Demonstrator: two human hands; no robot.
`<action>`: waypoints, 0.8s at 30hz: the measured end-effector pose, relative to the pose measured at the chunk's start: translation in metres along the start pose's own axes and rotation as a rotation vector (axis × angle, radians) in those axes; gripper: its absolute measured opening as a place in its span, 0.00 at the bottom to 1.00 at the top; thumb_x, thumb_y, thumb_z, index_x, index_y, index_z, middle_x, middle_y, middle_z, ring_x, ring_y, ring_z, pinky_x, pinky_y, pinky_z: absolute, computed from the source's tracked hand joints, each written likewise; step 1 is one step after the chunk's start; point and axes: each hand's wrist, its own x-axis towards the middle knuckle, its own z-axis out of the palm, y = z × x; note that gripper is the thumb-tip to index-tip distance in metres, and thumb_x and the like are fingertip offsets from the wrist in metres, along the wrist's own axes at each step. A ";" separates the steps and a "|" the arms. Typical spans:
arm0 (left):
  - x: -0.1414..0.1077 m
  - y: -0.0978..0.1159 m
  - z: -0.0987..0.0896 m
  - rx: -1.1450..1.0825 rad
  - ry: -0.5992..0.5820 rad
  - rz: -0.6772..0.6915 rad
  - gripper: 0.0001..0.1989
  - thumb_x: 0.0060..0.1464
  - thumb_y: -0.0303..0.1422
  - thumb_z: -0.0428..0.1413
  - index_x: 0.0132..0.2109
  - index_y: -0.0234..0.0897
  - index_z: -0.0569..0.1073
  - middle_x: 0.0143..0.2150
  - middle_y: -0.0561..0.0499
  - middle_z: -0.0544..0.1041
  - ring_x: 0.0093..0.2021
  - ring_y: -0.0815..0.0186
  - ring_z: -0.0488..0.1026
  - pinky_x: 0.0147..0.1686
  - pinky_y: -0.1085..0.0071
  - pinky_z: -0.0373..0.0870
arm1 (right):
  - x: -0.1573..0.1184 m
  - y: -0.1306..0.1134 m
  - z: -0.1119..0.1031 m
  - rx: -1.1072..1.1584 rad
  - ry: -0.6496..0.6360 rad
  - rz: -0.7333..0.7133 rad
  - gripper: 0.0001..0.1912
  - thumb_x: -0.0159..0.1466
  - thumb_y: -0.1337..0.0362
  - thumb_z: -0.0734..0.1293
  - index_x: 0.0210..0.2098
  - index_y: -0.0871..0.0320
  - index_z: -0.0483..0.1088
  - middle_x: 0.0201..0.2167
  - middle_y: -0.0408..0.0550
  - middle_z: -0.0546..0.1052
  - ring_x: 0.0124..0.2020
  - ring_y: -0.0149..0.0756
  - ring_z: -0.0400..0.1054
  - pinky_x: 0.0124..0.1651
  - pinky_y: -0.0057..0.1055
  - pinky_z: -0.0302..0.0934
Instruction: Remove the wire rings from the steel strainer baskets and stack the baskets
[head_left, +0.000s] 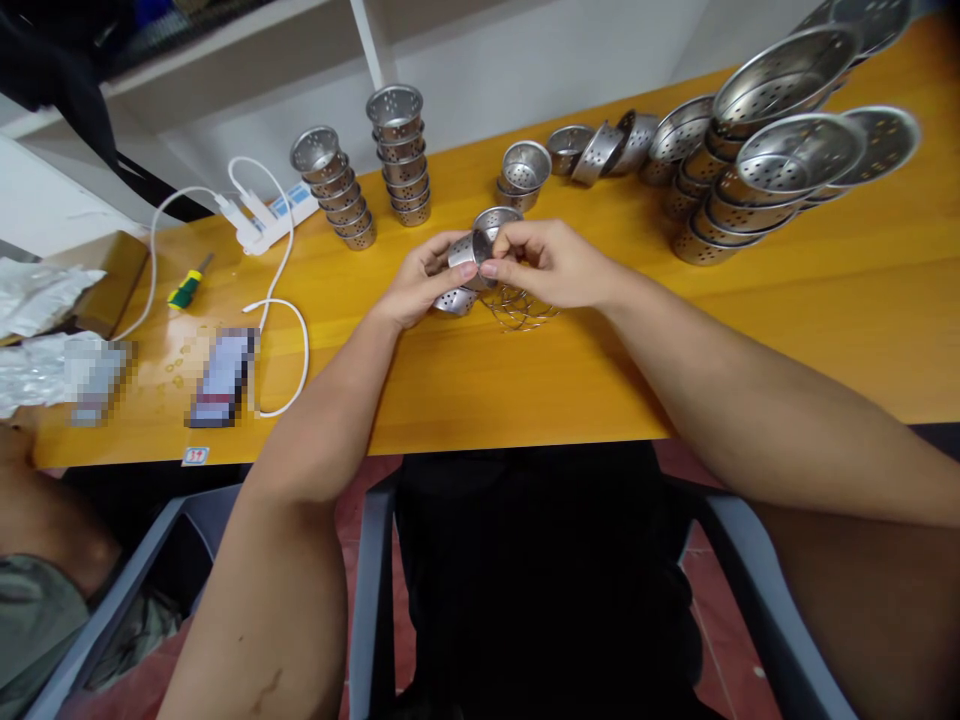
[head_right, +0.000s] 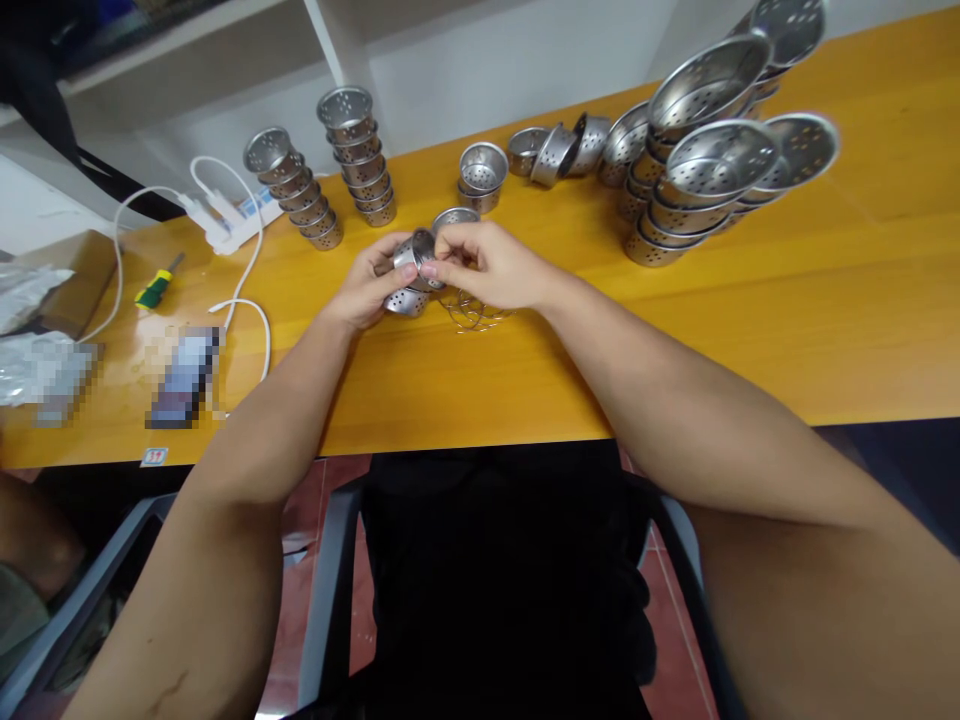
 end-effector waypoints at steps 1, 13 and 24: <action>0.000 0.002 0.001 0.000 0.003 -0.004 0.41 0.48 0.67 0.90 0.58 0.48 0.93 0.56 0.49 0.95 0.60 0.50 0.95 0.67 0.52 0.92 | 0.001 0.001 0.000 0.020 0.007 0.002 0.44 0.74 0.18 0.83 0.37 0.49 0.71 0.35 0.44 0.71 0.36 0.41 0.62 0.41 0.42 0.64; -0.006 0.002 0.018 -0.054 0.263 -0.128 0.43 0.60 0.77 0.78 0.57 0.44 0.87 0.53 0.42 0.91 0.63 0.42 0.92 0.59 0.49 0.93 | 0.002 0.004 -0.026 0.320 0.210 0.197 0.39 0.76 0.20 0.83 0.38 0.48 0.75 0.32 0.44 0.83 0.22 0.33 0.56 0.24 0.39 0.51; 0.000 -0.005 0.015 -0.019 0.288 -0.086 0.46 0.56 0.81 0.78 0.54 0.44 0.84 0.54 0.42 0.93 0.66 0.42 0.91 0.62 0.52 0.88 | -0.008 0.011 -0.006 -0.308 0.162 0.021 0.32 0.77 0.27 0.84 0.59 0.47 0.86 0.57 0.59 0.87 0.54 0.60 0.82 0.58 0.57 0.82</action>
